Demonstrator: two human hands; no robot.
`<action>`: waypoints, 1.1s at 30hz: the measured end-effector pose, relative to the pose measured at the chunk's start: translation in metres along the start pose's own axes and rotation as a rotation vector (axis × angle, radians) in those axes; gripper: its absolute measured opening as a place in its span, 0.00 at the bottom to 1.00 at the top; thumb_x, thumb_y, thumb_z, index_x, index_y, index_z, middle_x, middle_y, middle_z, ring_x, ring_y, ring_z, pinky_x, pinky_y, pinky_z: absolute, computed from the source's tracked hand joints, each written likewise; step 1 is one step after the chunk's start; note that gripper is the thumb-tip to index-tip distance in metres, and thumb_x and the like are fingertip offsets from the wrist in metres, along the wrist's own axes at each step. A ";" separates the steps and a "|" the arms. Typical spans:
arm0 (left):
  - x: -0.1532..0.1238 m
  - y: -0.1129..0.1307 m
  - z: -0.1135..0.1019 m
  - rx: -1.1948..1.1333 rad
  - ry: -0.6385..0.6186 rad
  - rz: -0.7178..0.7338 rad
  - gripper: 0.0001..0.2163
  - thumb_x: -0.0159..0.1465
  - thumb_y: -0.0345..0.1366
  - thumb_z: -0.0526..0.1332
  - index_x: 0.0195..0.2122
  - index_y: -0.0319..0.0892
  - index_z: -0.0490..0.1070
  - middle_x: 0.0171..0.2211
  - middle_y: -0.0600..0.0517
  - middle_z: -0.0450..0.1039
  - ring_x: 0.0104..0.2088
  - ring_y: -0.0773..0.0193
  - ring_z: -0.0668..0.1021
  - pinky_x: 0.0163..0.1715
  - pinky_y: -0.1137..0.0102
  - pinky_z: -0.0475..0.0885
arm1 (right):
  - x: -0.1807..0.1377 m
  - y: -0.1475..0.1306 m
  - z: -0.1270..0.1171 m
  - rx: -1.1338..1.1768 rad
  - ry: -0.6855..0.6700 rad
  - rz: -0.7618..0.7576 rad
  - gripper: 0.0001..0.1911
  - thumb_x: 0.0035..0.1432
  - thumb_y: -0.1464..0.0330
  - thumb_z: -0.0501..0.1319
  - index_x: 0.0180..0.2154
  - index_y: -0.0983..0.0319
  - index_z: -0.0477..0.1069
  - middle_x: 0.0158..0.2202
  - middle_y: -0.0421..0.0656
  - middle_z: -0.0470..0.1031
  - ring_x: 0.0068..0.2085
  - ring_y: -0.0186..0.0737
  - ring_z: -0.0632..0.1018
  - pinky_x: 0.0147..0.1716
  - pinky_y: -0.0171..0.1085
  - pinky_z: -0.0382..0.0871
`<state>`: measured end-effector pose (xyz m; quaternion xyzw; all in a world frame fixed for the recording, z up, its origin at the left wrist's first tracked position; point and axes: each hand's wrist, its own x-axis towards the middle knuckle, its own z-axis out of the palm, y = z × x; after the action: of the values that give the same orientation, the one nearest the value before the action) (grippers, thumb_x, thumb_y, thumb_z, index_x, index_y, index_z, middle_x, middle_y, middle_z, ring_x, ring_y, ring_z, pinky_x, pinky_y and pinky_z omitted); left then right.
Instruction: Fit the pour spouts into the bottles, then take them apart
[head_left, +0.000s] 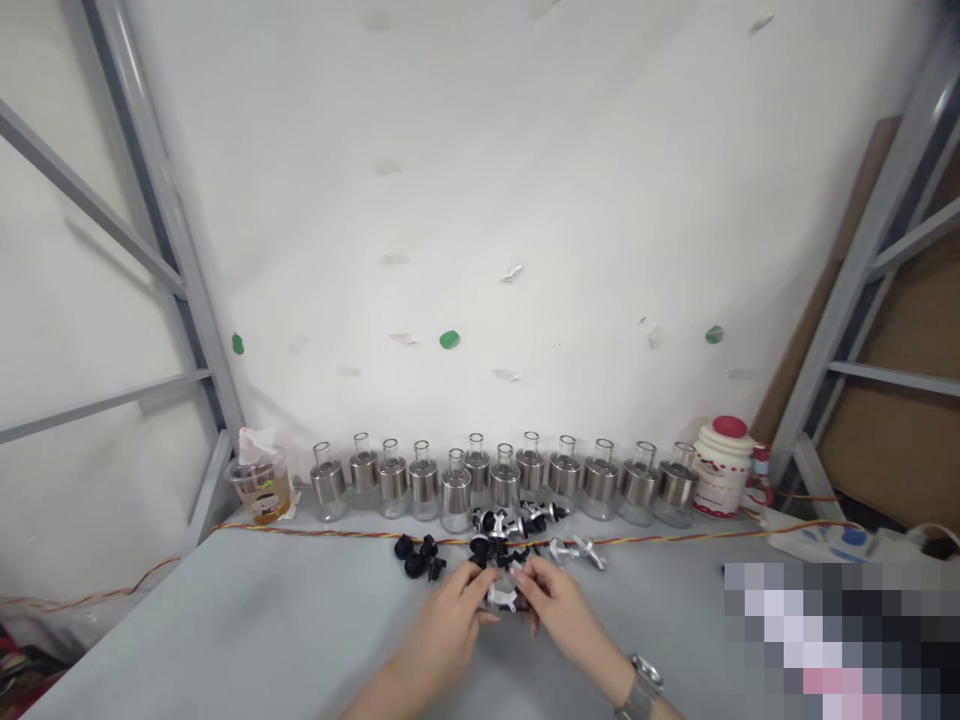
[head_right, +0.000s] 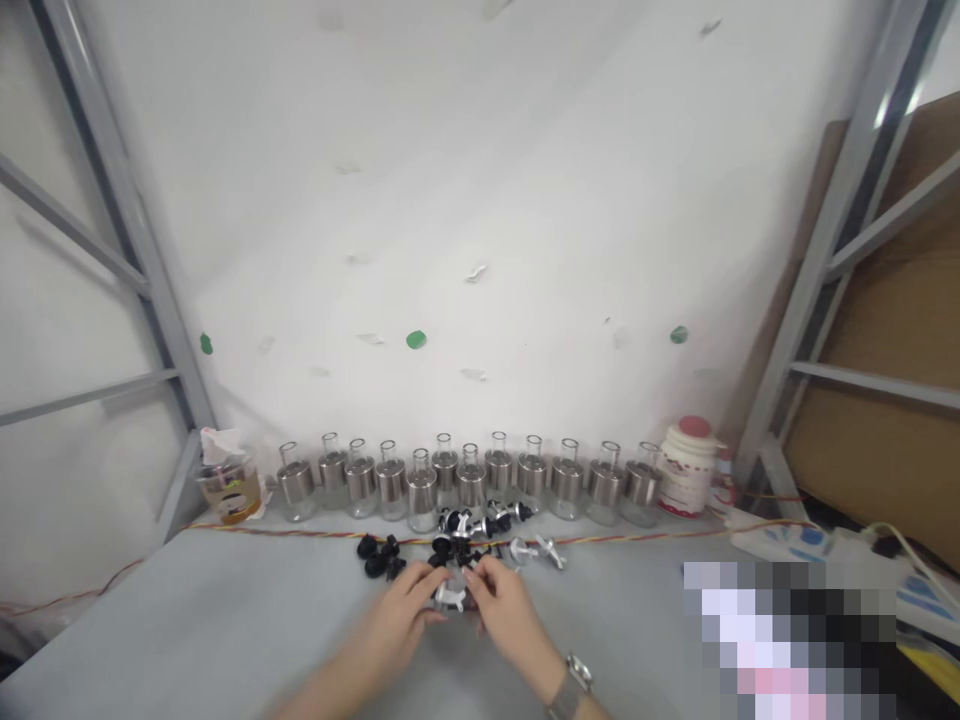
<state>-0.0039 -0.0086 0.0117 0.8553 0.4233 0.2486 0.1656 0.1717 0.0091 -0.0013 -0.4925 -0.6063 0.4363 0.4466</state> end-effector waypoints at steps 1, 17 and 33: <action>-0.001 0.001 0.000 0.018 -0.012 0.003 0.20 0.58 0.25 0.51 0.51 0.48 0.61 0.44 0.48 0.66 0.41 0.60 0.71 0.43 0.67 0.67 | 0.002 0.001 -0.003 0.008 0.036 -0.008 0.23 0.47 0.46 0.52 0.21 0.59 0.57 0.15 0.34 0.63 0.14 0.32 0.65 0.14 0.32 0.59; 0.002 -0.003 0.010 -0.363 0.207 -0.223 0.17 0.59 0.44 0.53 0.47 0.43 0.64 0.36 0.48 0.69 0.31 0.63 0.73 0.34 0.66 0.70 | 0.011 0.012 -0.031 -0.476 0.367 -0.195 0.12 0.53 0.66 0.53 0.35 0.63 0.71 0.33 0.47 0.71 0.36 0.45 0.73 0.39 0.41 0.65; 0.011 0.006 0.015 -1.145 0.024 -0.443 0.20 0.41 0.40 0.68 0.34 0.37 0.66 0.18 0.57 0.70 0.13 0.68 0.72 0.13 0.72 0.70 | -0.015 -0.014 -0.008 -0.690 -0.010 -0.449 0.07 0.59 0.65 0.51 0.33 0.60 0.65 0.30 0.41 0.68 0.31 0.38 0.70 0.30 0.34 0.63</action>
<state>0.0138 -0.0042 0.0052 0.5194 0.3920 0.4057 0.6419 0.1787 -0.0073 0.0126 -0.4668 -0.8115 0.1017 0.3365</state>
